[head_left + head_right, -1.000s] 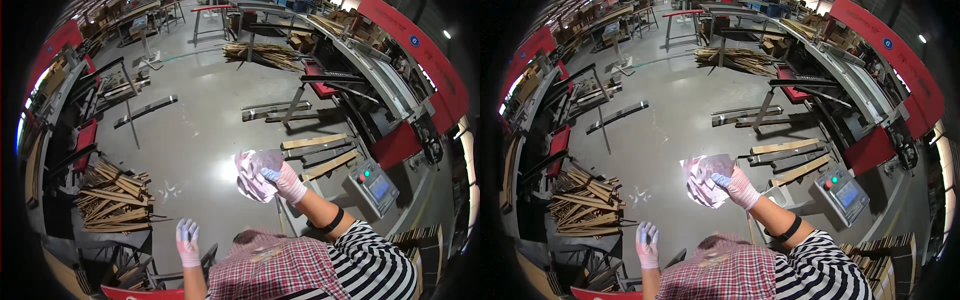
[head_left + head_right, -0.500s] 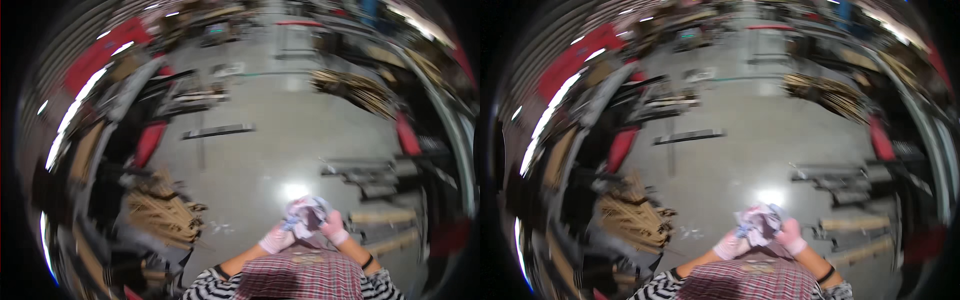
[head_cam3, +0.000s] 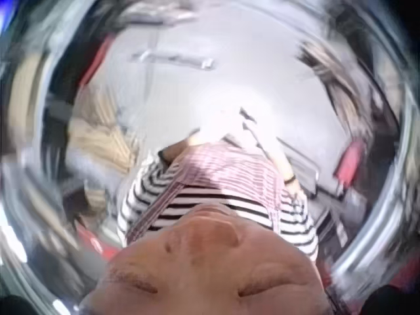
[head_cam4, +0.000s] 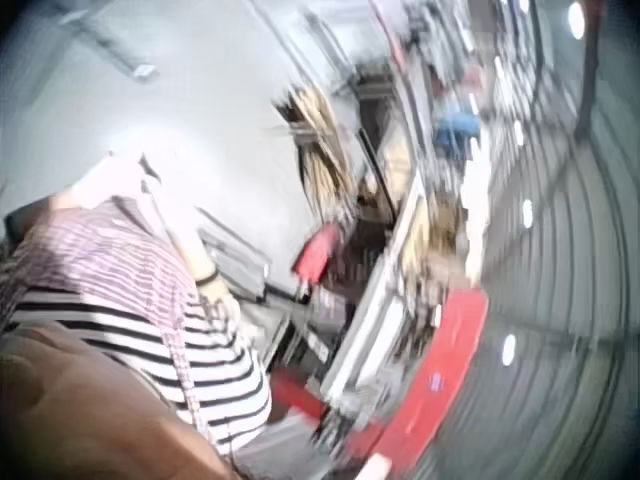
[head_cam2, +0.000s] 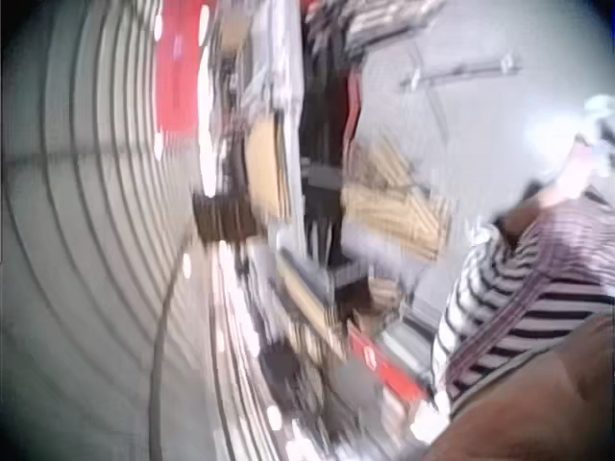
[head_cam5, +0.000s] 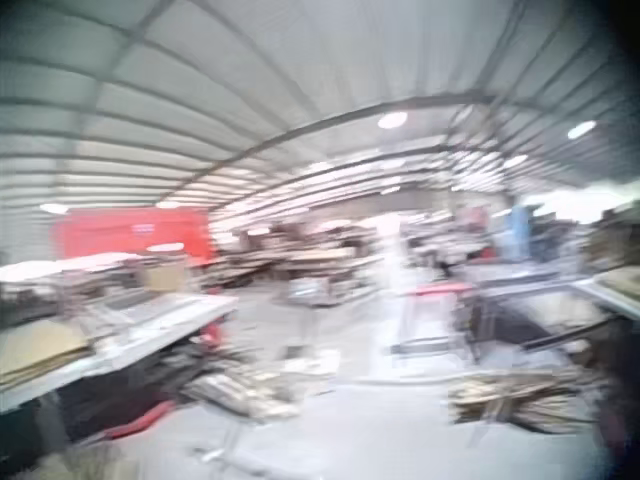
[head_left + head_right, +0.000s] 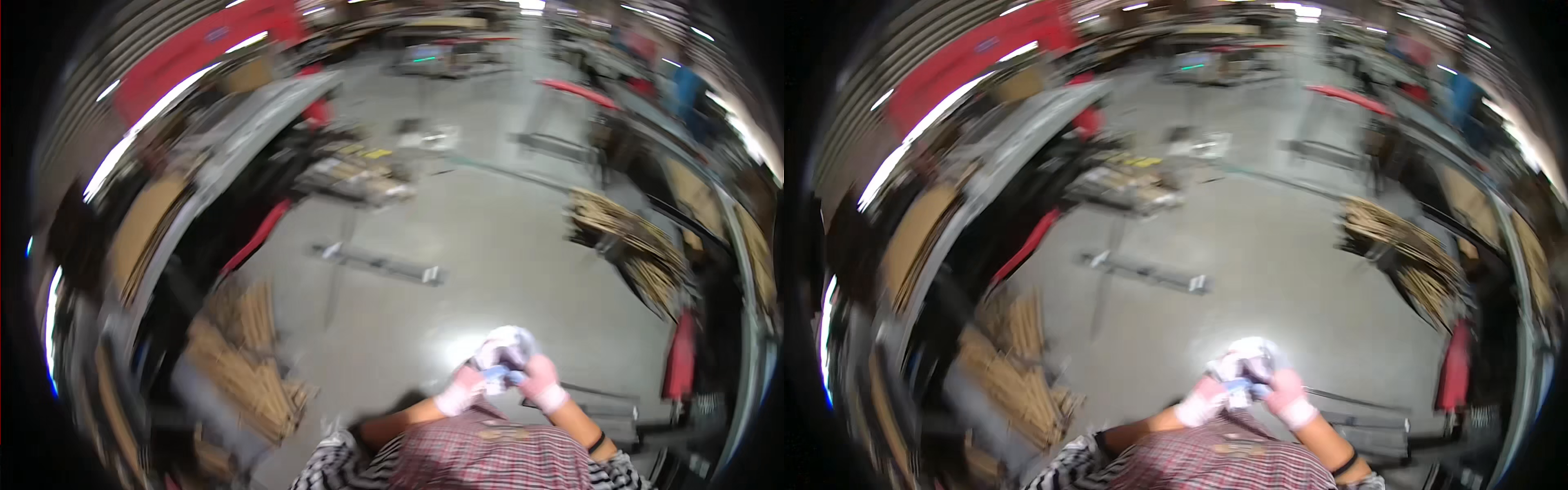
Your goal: The recorder is applying product labels to cardboard boxes and using a tape dispenser to secure them.
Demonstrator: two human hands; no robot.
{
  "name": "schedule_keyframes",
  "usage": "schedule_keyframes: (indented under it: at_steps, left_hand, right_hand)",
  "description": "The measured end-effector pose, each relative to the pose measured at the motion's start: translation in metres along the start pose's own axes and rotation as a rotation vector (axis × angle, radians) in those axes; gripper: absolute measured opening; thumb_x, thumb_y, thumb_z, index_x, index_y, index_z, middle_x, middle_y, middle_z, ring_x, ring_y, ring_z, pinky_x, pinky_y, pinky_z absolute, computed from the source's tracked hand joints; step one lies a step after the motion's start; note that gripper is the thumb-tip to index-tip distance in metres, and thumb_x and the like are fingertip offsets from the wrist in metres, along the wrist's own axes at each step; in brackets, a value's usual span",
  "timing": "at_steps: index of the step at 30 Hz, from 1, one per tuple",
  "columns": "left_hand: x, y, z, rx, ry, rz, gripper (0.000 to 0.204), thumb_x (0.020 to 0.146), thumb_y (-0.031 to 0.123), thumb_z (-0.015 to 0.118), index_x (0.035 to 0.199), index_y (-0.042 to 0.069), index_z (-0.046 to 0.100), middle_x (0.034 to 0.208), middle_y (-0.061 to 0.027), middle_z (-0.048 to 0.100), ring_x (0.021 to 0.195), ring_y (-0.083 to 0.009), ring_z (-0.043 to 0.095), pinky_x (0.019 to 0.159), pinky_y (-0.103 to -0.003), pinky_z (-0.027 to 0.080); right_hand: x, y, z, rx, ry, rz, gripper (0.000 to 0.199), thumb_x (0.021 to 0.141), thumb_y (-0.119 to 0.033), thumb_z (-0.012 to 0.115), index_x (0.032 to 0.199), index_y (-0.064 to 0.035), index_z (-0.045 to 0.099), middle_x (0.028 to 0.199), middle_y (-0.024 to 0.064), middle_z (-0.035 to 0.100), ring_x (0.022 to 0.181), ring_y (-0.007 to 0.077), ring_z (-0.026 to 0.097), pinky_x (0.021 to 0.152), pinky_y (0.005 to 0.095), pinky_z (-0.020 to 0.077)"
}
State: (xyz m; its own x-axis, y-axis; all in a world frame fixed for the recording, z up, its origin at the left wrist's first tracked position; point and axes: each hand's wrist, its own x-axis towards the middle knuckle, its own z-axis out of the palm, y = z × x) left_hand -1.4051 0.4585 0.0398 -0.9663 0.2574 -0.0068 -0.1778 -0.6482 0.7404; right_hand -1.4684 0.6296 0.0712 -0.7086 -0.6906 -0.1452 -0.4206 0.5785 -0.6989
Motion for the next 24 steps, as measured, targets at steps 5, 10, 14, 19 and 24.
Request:
schedule_keyframes:
  at_steps: [5, 10, 14, 19, 24]
  left_hand:
    - [0.195, 0.023, -0.044, 0.822, -0.094, 0.243, 0.024, 0.080, 0.010, 0.069, 0.101, 0.003, 0.061, 0.088, -0.0063, 0.064, 0.071, -0.0143, 0.063, 0.062, -0.026, 0.053]
    - [0.351, 0.074, -0.077, 0.544, 0.078, 0.028, 0.014, 0.084, 0.013, 0.059, 0.089, 0.000, 0.063, 0.079, -0.0078, 0.064, 0.063, -0.0171, 0.062, 0.064, -0.029, 0.052]
    - [0.425, 0.159, -0.108, 0.881, 0.266, 0.264, 0.017, 0.088, 0.016, 0.056, 0.088, 0.000, 0.063, 0.084, -0.0081, 0.065, 0.074, -0.0186, 0.064, 0.068, -0.030, 0.052]
    - [0.517, 0.217, -0.185, -0.055, 0.501, 0.135, 0.033, 0.089, 0.019, 0.057, 0.114, -0.003, 0.054, 0.104, -0.0137, 0.062, 0.095, -0.0227, 0.062, 0.082, -0.033, 0.051]
    - [0.670, 0.285, -0.259, 0.395, 0.247, 0.283, 0.035, 0.091, 0.026, 0.056, 0.115, 0.002, 0.049, 0.103, -0.0095, 0.057, 0.092, -0.0192, 0.060, 0.082, -0.033, 0.052]
  right_hand:
    - [0.121, 0.068, -0.085, -0.053, 0.226, 0.139, 0.082, 0.083, -0.039, 0.061, 0.149, -0.0145, 0.018, 0.113, 0.0208, 0.061, 0.091, 0.0370, 0.063, 0.079, 0.0429, 0.0510]
    - [0.249, 0.127, -0.169, -0.024, 0.360, 0.028, 0.085, 0.083, -0.047, 0.059, 0.149, -0.0144, 0.017, 0.100, 0.0239, 0.064, 0.088, 0.0377, 0.064, 0.078, 0.0440, 0.0509]
    - [0.380, 0.110, -0.254, 0.127, -0.087, 0.138, 0.088, 0.083, -0.050, 0.060, 0.148, -0.0093, 0.017, 0.115, 0.0237, 0.060, 0.099, 0.0390, 0.060, 0.085, 0.0423, 0.0493]
    - [0.540, 0.149, -0.298, 0.216, 0.066, -0.138, 0.084, 0.085, -0.052, 0.058, 0.147, -0.0101, 0.021, 0.124, 0.0237, 0.055, 0.113, 0.0387, 0.054, 0.097, 0.0400, 0.0442]
    - [0.710, 0.200, -0.338, 0.290, 0.004, -0.209, 0.072, 0.092, -0.045, 0.053, 0.145, -0.0046, 0.028, 0.140, 0.0255, 0.041, 0.128, 0.0401, 0.042, 0.104, 0.0397, 0.0381]
